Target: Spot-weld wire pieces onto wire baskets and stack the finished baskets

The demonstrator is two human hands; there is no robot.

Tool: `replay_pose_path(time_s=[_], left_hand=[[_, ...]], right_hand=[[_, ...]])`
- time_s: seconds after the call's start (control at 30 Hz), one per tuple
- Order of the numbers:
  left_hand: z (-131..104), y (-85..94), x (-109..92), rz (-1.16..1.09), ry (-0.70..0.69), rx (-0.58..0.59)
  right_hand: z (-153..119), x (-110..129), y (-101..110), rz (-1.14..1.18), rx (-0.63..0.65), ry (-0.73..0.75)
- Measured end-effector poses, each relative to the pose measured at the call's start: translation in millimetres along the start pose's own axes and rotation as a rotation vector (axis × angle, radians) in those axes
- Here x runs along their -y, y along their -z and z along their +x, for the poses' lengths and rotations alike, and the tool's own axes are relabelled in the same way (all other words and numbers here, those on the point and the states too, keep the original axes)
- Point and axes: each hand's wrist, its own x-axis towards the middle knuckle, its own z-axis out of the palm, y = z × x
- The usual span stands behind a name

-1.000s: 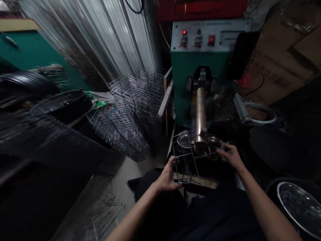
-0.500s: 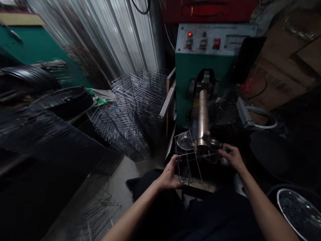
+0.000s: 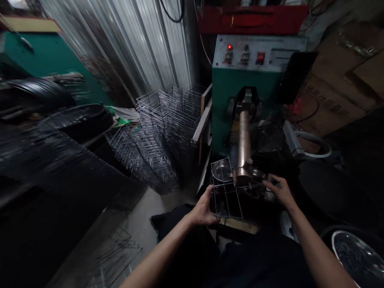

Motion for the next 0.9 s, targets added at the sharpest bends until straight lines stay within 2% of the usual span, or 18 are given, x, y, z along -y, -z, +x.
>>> replay_pose_path(time_s=[0.37, 0.5, 0.7, 0.9], left_hand=[[-1.5, 0.0, 14.8, 0.036, -0.004, 0.021], [0.7, 2.6, 9.9, 0.035, 0.003, 0.026], [6.0, 8.4, -7.9, 0.072, 0.033, 0.025], [11.9, 9.4, -11.3, 0.034, 0.015, 0.037]], right_hand=[[-0.8, 5.0, -0.4, -0.008, -0.007, -0.008], [0.2, 4.2, 1.3, -0.017, -0.013, -0.003], [-1.8, 2.7, 5.0, -0.012, -0.013, 0.015], [-4.7, -1.9, 6.0, -0.008, -0.073, -0.063]])
